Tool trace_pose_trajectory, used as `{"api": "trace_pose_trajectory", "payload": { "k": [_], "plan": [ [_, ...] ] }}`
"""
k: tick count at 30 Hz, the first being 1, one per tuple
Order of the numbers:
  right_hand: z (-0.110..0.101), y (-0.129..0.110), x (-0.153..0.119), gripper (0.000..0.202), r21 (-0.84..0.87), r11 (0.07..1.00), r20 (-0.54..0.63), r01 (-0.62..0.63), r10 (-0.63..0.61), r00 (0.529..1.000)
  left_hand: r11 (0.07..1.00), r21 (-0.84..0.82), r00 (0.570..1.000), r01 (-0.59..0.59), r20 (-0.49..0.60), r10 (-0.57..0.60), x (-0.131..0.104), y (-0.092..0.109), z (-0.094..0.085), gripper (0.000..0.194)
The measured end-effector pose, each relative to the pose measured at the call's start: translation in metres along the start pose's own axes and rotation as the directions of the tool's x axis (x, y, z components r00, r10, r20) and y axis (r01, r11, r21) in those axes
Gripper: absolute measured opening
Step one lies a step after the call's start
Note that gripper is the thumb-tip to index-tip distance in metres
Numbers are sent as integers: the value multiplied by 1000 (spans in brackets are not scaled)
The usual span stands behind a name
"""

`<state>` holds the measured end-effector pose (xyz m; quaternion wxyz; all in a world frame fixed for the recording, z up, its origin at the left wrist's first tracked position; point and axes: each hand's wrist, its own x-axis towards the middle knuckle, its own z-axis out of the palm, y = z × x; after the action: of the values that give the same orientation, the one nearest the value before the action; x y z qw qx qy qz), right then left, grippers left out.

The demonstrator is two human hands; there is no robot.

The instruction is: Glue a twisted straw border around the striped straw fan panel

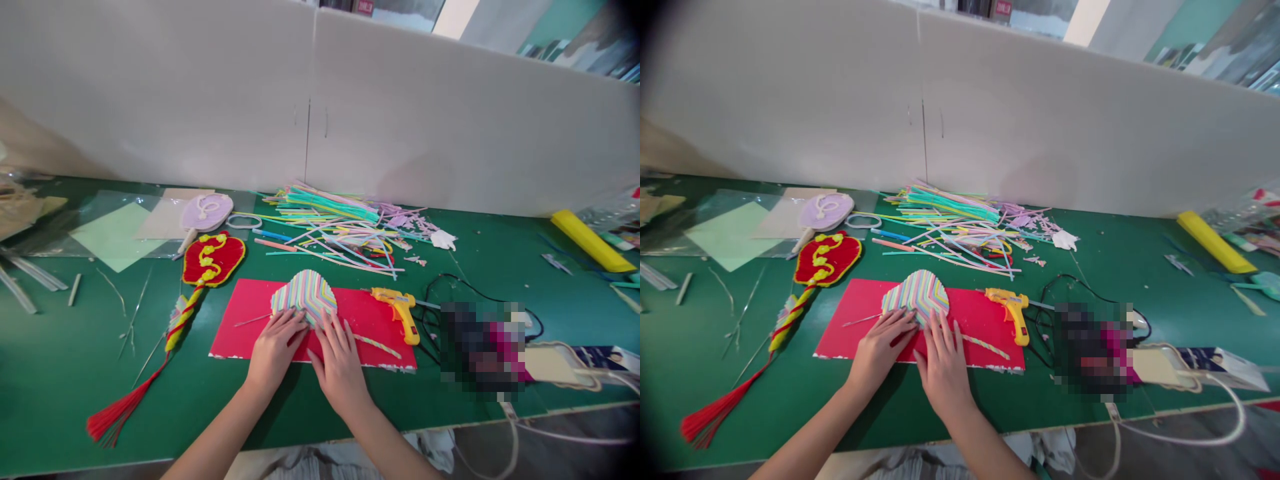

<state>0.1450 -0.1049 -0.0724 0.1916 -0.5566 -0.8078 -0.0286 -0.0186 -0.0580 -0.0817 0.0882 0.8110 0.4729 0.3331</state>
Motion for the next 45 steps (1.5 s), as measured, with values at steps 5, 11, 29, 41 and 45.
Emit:
{"api": "trace_pose_trajectory", "payload": {
  "k": [5,11,29,41,45],
  "plan": [
    [1,1,0,44,13,1000,62,19,-20,998,1000,-3,1000,-1,-5,1,0,1,-1,19],
    [1,1,0,44,17,1000,67,14,-16,998,1000,13,1000,-21,0,21,0,1,-1,20],
    [2,2,-1,53,27,1000,62,10,-11,998,1000,17,1000,-15,-7,15,0,1,-1,22],
    [0,1,0,51,-16,1000,95,20,-19,995,1000,10,999,-30,37,29,1,0,1,21],
    [2,1,-1,53,-19,1000,82,4,-2,997,1000,3,999,-17,32,17,1,0,1,20]
  ]
}}
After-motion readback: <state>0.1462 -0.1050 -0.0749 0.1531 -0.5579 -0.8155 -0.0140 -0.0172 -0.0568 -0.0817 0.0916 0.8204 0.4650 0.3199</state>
